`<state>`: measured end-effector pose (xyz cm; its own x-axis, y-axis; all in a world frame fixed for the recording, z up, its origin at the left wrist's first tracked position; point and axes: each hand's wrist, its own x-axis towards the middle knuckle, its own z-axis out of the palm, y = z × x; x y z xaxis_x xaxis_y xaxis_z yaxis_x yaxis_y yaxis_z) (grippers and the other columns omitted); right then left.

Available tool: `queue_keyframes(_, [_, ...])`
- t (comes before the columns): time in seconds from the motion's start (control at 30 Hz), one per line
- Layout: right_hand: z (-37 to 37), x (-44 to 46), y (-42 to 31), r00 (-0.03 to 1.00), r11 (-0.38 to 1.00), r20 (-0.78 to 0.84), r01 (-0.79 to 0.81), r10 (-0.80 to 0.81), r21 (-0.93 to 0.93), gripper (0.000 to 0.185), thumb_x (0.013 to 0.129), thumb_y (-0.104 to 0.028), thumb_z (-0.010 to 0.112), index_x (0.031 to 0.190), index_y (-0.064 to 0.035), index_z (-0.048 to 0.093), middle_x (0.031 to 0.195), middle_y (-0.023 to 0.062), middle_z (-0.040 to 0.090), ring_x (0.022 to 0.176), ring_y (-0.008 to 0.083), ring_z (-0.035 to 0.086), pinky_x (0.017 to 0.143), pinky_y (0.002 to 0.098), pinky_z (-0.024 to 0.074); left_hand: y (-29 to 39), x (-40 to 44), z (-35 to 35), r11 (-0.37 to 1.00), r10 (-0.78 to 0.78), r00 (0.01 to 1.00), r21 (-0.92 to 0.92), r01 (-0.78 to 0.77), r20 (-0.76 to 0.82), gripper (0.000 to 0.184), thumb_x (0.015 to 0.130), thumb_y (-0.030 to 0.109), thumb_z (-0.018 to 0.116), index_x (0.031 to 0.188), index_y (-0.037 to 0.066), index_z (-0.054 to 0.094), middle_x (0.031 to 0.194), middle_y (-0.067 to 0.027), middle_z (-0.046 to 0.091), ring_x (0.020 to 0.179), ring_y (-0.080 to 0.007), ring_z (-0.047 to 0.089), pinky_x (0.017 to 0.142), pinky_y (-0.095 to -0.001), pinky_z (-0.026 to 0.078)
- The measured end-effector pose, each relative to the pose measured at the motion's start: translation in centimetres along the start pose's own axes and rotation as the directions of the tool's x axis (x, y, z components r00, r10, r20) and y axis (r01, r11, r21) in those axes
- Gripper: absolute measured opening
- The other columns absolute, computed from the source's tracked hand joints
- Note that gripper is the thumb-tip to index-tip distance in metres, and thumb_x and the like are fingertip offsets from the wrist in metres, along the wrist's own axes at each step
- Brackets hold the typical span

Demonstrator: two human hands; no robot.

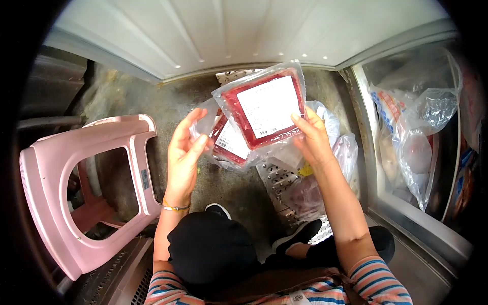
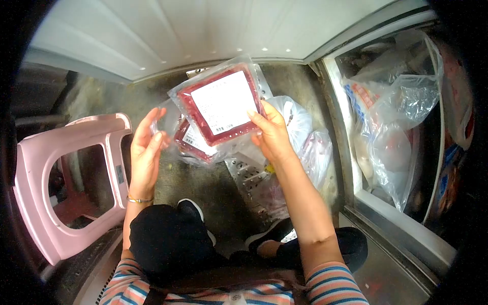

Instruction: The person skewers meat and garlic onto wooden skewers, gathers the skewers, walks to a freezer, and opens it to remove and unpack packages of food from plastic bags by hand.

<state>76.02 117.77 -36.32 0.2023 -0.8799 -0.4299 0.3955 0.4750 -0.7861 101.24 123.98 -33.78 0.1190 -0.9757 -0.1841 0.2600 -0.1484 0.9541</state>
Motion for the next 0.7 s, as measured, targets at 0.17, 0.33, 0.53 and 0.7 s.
queue_keyframes(0.17, [5.3,-1.6,-1.7,0.994,0.998,0.094,-0.059,0.061,-0.02,0.031,0.088,-0.022,0.055,0.114,-0.0061,0.053,0.098,0.0021,0.059,0.081,0.0081,0.054,0.054,0.0232,0.0431,-0.8,1.5,0.6,0.996,-0.061,0.998,-0.07,0.06,-0.023,0.043,0.085,0.01,0.058,0.126,0.004,0.045,0.122,-0.0076,0.051,0.095,-0.0125,0.054,0.083,-0.0261,0.044])
queue_keyframes(0.33, [6.0,0.9,-0.4,0.954,0.998,0.294,-0.058,0.062,-0.02,0.032,0.09,-0.024,0.049,0.115,-0.0025,0.052,0.108,0.0085,0.059,0.096,0.0179,0.057,0.074,0.0295,0.0492,0.3,2.5,-2.1,0.784,-0.166,0.981,-0.617,0.07,-0.1,0.054,0.087,0.035,0.055,0.13,0.007,0.037,0.128,-0.0098,0.046,0.118,-0.0241,0.044,0.103,-0.0437,0.032])
queue_keyframes(0.53, [3.5,1.7,7.3,0.939,0.082,0.317,0.329,-0.13,-0.941,0.06,0.07,-0.01,0.069,0.119,0.0079,0.042,0.116,0.0228,0.052,0.109,0.0327,0.05,0.096,0.0376,0.038,-0.4,2.0,-4.0,0.667,-0.167,0.984,-0.742,0.071,-0.056,0.054,0.089,0.039,0.049,0.133,0.011,0.034,0.131,-0.0103,0.043,0.12,-0.0261,0.042,0.1,-0.0526,0.032])
queue_keyframes(0.7, [2.8,2.4,8.5,0.969,0.099,0.246,0.243,0.02,-0.965,0.1,0.05,-0.026,0.083,0.129,0.0029,0.031,0.113,0.0229,0.051,0.109,0.0361,0.048,0.095,0.0385,0.0376,-0.8,1.8,-4.7,0.566,-0.177,0.984,-0.82,0.08,-0.026,0.049,0.088,0.035,0.052,0.13,0.013,0.039,0.131,-0.0081,0.045,0.118,-0.0254,0.045,0.098,-0.0518,0.034])
